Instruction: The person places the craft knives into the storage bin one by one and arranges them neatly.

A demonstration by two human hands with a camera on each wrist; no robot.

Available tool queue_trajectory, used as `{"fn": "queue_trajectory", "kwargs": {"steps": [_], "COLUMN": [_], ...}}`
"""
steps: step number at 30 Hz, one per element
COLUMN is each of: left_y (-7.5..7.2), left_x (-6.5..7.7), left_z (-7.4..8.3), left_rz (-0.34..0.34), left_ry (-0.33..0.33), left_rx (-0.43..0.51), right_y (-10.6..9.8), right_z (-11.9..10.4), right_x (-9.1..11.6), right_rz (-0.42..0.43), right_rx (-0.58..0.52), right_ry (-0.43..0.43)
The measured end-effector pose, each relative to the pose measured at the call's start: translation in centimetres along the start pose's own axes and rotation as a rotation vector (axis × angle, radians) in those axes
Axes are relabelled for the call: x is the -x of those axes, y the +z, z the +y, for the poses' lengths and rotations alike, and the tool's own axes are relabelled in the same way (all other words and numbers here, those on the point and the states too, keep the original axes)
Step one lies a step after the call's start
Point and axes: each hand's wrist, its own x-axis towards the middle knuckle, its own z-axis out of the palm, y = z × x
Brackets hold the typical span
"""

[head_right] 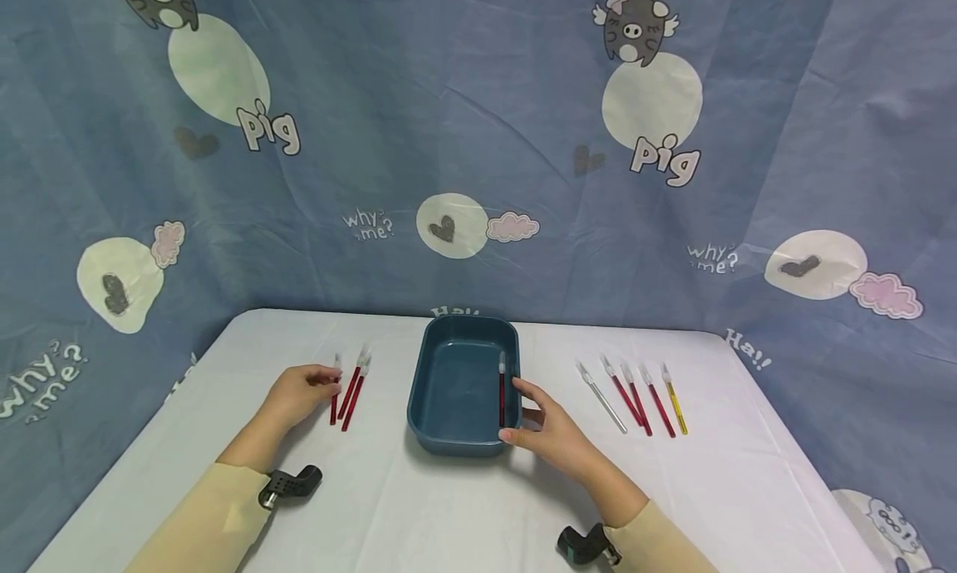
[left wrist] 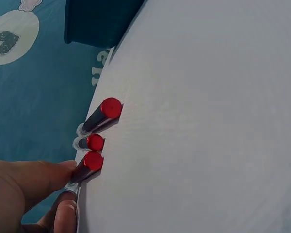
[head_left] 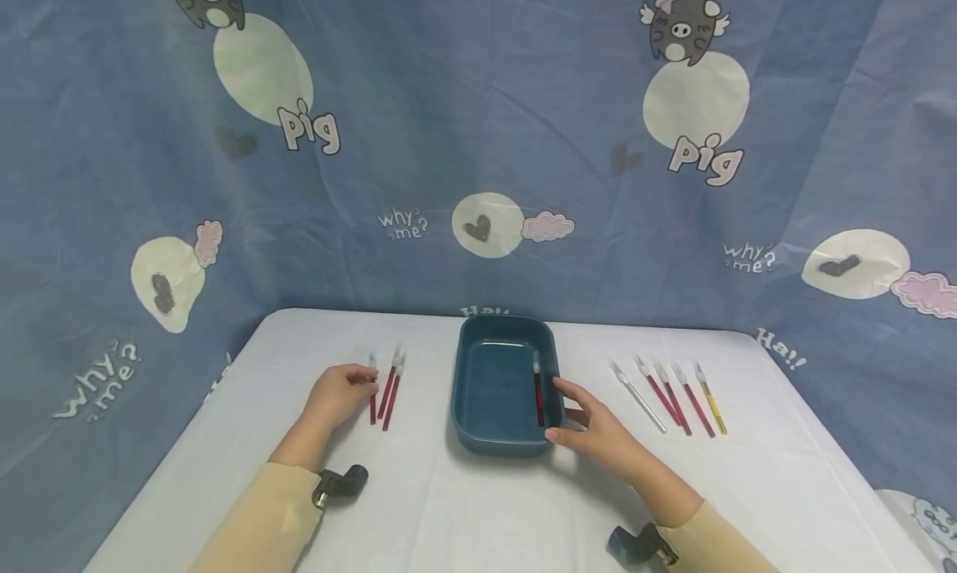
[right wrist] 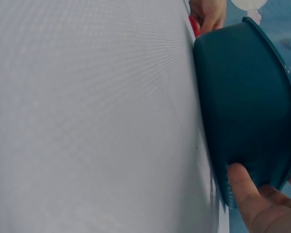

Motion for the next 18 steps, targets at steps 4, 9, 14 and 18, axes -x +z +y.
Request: {"fn": "queue_trajectory", "kwargs": {"steps": [4,9,14,18], "left_y": [-0.12,-0.11,-0.12,-0.12], "left_x": [0.11,0.24,0.35,0.42], "left_z": [-0.05,0.35,0.72,0.80], "left_rz": [0.016,0.022,0.037,0.049], "left_ry": [-0.014,-0.020,-0.036,-0.061], "left_rx": [-0.015,-0.041,-0.051,-0.042], "right_y": [-0.01,0.02,0.11,0.09], "right_z": [0.04,0.05,0.10,0.08], "right_x": [0.01,0.04,0.03,0.11], "right_rz": [-0.005,0.001,0.010,0.006], "right_rx": [0.002,-0.005,-0.009,0.000], "right_ry": [-0.004,-0.001,0.006,0.001]}}
